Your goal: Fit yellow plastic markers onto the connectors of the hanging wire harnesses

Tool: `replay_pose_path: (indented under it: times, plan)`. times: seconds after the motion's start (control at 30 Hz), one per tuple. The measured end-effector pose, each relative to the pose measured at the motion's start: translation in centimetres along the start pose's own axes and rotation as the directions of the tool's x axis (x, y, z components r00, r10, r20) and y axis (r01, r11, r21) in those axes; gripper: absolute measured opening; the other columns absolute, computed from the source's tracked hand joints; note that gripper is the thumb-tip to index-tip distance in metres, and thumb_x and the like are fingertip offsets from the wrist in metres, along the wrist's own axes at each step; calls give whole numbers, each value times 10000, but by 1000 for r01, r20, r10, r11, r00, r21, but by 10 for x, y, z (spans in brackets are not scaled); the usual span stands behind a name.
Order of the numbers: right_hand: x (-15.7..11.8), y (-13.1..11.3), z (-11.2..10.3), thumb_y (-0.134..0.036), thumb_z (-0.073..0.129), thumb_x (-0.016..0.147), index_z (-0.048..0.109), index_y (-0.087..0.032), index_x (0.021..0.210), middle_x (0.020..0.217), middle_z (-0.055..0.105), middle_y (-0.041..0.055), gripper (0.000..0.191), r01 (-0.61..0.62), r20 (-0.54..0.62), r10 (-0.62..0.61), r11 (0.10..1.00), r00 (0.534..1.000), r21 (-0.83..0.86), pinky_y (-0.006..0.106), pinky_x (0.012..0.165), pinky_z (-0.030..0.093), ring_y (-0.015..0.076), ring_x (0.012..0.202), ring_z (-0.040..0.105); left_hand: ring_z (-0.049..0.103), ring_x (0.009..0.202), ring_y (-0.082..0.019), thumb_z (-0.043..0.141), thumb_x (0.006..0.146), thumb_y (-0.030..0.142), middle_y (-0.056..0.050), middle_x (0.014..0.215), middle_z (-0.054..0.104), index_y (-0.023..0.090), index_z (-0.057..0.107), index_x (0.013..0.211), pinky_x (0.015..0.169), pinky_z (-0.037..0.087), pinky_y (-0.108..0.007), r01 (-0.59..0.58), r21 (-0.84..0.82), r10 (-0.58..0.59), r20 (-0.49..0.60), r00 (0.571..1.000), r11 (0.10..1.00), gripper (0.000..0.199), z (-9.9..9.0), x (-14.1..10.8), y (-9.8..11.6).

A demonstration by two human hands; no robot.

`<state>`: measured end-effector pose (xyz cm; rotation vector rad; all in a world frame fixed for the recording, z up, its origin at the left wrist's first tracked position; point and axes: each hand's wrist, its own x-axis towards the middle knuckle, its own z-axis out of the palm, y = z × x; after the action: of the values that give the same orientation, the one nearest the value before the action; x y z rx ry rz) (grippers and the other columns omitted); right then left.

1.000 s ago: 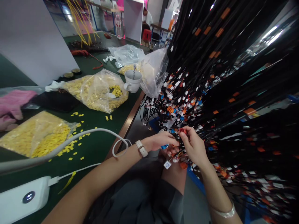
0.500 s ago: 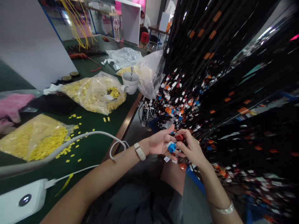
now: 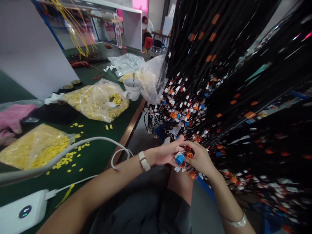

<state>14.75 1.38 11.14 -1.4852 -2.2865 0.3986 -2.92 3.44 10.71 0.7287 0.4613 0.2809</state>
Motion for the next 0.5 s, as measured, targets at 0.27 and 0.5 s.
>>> replay_pose_path:
  times: [0.27, 0.5]
  plan:
    - [-3, 3, 9, -119, 557, 647, 594, -253, 957, 799, 611, -3, 340, -87, -86, 98, 989, 992, 120, 299, 676, 433, 185, 736, 572, 483, 1011, -181, 370, 808, 618, -61, 1137, 520, 273, 376, 1295, 845, 386, -347, -160, 273, 257, -371, 892, 949, 597, 31, -22, -43]
    - [-21, 12, 16, -273, 594, 741, 590, -220, 890, 720, 616, 1, 157, -137, -216, 219, 930, 952, 340, 259, 586, 438, 162, 622, 564, 559, 766, -159, 488, 779, 505, -88, 953, 613, 164, 498, 1171, 660, 420, -268, 81, 516, 55, -244, 968, 853, 520, 38, -78, -77]
